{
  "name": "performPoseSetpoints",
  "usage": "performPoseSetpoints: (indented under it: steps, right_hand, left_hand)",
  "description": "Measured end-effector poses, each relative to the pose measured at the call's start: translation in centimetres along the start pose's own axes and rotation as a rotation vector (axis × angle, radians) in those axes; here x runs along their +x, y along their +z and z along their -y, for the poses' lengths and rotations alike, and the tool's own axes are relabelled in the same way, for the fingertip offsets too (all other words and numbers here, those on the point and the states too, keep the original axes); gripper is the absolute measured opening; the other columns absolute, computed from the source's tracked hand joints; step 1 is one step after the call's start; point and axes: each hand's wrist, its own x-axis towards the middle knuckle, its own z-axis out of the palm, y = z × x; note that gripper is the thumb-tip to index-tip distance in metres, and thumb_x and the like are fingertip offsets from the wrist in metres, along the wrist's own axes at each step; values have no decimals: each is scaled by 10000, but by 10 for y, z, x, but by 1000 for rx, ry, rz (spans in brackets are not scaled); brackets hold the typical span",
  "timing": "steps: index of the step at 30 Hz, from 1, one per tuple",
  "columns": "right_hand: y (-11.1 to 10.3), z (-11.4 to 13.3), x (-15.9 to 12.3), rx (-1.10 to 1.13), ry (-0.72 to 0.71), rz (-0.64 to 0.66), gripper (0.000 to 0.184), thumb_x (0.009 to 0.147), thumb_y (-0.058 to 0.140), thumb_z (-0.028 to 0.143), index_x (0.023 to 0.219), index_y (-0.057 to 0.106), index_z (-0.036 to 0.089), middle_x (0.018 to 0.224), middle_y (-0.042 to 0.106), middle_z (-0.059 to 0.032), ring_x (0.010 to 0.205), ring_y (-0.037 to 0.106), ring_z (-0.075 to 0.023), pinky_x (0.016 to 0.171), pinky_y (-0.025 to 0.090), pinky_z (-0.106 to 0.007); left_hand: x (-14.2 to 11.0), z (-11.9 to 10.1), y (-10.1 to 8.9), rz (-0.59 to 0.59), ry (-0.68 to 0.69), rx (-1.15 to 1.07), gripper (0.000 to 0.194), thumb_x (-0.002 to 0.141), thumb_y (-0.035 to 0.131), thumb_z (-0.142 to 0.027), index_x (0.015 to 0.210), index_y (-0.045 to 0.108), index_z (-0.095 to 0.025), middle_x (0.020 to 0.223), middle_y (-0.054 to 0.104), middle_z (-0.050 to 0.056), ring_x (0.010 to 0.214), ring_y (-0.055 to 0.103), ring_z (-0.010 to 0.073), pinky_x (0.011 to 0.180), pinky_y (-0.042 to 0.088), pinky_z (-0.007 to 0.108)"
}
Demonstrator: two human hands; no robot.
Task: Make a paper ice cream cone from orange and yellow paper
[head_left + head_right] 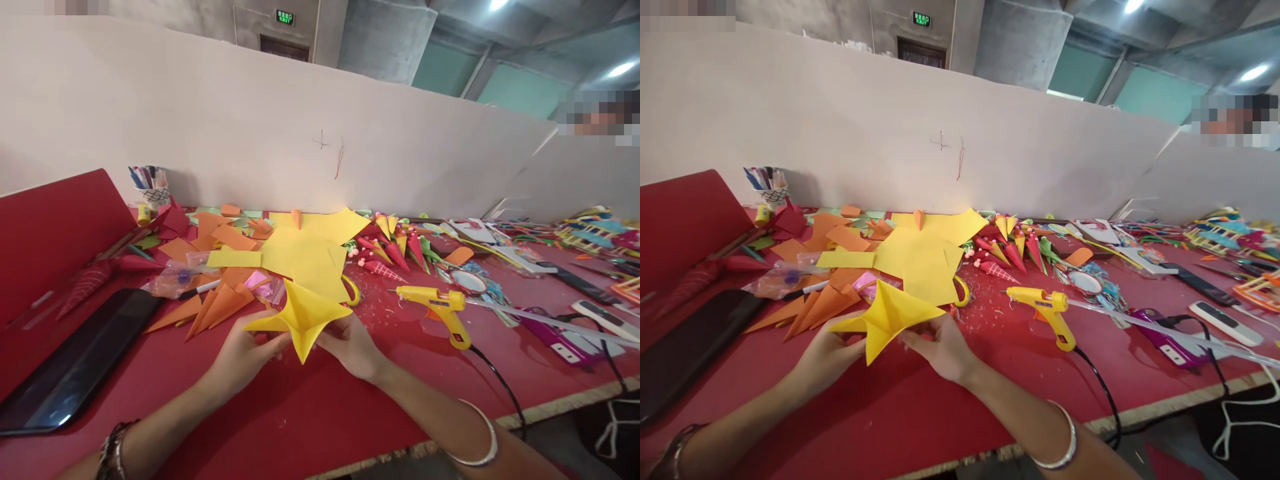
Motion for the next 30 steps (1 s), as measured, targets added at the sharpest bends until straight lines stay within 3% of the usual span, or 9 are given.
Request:
performPoseSetpoints:
  steps: [4, 9, 16, 21, 30]
  right_hand:
    - [1, 2, -1, -89, -59, 20, 236, 710, 604, 364, 868, 607, 190, 802, 627, -34, 748, 569, -153, 707, 468, -295]
    - [0, 1, -3, -259, -89, 1, 176, 737, 577, 330, 804, 624, 174, 735, 612, -22, 670, 550, -131, 657, 461, -267]
    - [0, 0, -3, -365, -111, 36, 126, 749, 557, 263, 797, 615, 162, 734, 595, -14, 642, 518, -110, 628, 441, -239]
    - [1, 5, -4, -387, -178, 75, 41, 740, 546, 186, 718, 566, 158, 699, 545, 5, 651, 487, -102, 620, 417, -221]
    - [-1, 5, -4, -405, -182, 108, 152, 765, 542, 243, 641, 519, 158, 651, 485, 13, 636, 457, -109, 600, 396, -230]
  left_hand:
    - [1, 0, 1, 15, 59, 18, 143, 738, 535, -270, 735, 614, -152, 701, 606, 16, 622, 522, 133, 614, 439, 223]
    - [0, 0, 2, 29, 140, 108, 128, 750, 522, -247, 756, 610, -154, 763, 614, 24, 704, 531, 141, 663, 429, 224]
    - [-2, 1, 2, -12, 142, 330, 141, 752, 499, -249, 728, 595, -149, 638, 557, -4, 565, 458, 108, 523, 372, 198]
    - [-1, -3, 5, 11, 224, 409, 98, 745, 475, -180, 714, 565, -155, 647, 521, -14, 571, 449, 94, 542, 376, 189]
    - [-2, 3, 6, 14, 241, 449, 91, 727, 453, -141, 720, 539, -170, 637, 500, -38, 523, 427, 70, 489, 348, 163]
